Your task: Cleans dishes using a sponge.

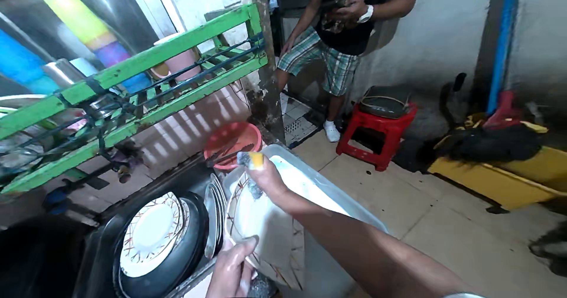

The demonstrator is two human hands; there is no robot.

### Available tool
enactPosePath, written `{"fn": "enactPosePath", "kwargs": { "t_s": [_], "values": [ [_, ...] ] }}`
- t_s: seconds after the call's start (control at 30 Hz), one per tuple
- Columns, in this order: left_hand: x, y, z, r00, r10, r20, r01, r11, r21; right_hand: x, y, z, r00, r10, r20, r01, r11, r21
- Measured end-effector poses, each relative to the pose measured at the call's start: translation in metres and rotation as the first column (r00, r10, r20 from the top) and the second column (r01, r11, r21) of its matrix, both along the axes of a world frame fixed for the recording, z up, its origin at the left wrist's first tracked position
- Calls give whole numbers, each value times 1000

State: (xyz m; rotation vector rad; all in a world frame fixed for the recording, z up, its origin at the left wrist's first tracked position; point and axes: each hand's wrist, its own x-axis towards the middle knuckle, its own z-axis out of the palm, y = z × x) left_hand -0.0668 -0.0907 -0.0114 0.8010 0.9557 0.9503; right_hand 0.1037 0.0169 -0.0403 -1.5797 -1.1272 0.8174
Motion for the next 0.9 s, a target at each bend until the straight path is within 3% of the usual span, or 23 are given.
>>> {"fn": "enactPosePath", "kwargs": {
  "t_s": [0.1,0.13,0.2,0.27,0.37,0.4,0.57,0.67,0.73,0.8,0.87,0.9],
  "values": [
    [-12,15,2,971,-187,148,188,982,7,-13,-26,28,975,209,76,-214,975,57],
    [-12,21,4,974,-185,129,186,983,7,-27,-36,34,947,303,104,-315,941,124],
    [-8,25,7,998,-44,53,42,999,23,-47,-45,32,893,425,151,-451,840,303],
    [-5,20,11,999,47,-28,-44,995,87,-41,-31,16,910,393,133,-414,843,344],
    [-2,13,13,990,136,-35,-132,985,112,-15,-10,-3,969,154,194,-198,951,236],
    [0,14,13,988,147,-46,-141,984,111,-16,-11,-4,964,141,225,-187,962,197],
    [-3,20,6,976,205,-78,-199,977,70,-53,-35,9,905,348,245,-413,857,309],
    [-7,18,15,932,359,-35,-357,932,60,-21,2,-12,883,248,398,-381,874,302],
    [-14,25,25,891,454,14,-453,884,116,2,4,-18,812,194,550,-342,922,180],
    [-22,36,33,856,513,66,-516,839,171,-1,-15,-19,730,303,613,-404,914,28],
    [-20,44,34,857,504,110,-516,841,165,-30,-43,-20,735,288,614,-500,842,203],
    [-17,45,30,881,458,123,-473,867,156,-45,-52,-10,732,352,584,-570,786,241]
  ]
}}
